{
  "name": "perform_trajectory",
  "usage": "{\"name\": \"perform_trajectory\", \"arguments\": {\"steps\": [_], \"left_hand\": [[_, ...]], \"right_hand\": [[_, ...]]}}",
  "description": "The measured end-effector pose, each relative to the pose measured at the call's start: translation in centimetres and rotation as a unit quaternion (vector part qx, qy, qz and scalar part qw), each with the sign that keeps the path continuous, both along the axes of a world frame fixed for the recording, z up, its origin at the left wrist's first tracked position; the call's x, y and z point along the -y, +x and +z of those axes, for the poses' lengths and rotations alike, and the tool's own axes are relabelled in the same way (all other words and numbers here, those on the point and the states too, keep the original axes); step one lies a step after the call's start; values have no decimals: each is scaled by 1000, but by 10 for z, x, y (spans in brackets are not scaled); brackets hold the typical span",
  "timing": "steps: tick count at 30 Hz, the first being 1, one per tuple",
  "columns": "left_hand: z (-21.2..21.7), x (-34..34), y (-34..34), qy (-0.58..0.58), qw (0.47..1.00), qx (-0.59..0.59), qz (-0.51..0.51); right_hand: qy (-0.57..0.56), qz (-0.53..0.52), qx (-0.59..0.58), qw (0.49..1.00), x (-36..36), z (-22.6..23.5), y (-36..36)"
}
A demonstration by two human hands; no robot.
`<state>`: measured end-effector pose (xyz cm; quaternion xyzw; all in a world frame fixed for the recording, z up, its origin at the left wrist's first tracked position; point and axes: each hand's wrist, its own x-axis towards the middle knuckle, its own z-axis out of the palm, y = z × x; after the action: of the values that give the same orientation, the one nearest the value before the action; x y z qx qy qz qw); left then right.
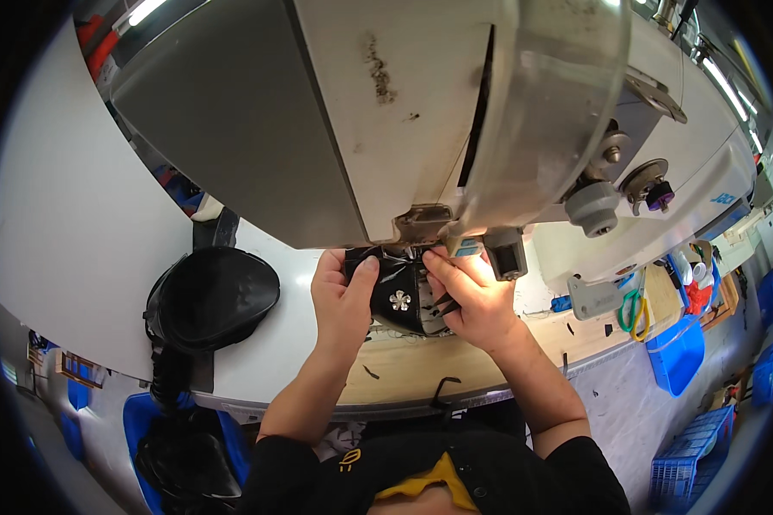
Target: The person uses a sewing machine to attach small black fabric pieces to a larger black leather-like item with floral embellishments. They repeatedly position the fabric under the needle, sew, and trim the excess thread with scissors. The person handles the items one at a time, moving them between a blue bin and the sewing table.
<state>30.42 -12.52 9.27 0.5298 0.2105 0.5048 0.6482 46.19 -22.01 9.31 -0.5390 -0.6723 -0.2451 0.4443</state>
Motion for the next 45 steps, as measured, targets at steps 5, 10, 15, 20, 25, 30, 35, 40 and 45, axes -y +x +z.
{"name": "perform_trajectory", "arguments": {"steps": [5,10,15,20,25,30,35,40,45], "left_hand": [[-1,-4,6,-12,1000,20,6],[-14,-29,-10,-6,999,-23,-30],[-29,-57,-18,331,905,-227,144],[-10,-71,7,501,858,-111,36],[-11,-84,10,491,866,-87,-15],[-14,-84,-3,600,793,-99,49],[20,-28,-14,678,715,-135,107],[33,11,-16,670,703,-229,72],[21,8,-18,666,698,-242,104]], "right_hand": [[3,-15,-17,1000,-4,0,-3],[-22,-30,-20,999,-3,3,-4],[-18,-34,-33,999,-2,3,-5],[24,-9,-32,999,10,11,-25],[20,34,-33,999,19,5,-32],[20,-26,-1,999,26,-2,-48],[-15,-150,63,987,17,-6,-32],[-104,-65,62,991,46,31,4],[7,-108,102,989,120,68,51]]}}
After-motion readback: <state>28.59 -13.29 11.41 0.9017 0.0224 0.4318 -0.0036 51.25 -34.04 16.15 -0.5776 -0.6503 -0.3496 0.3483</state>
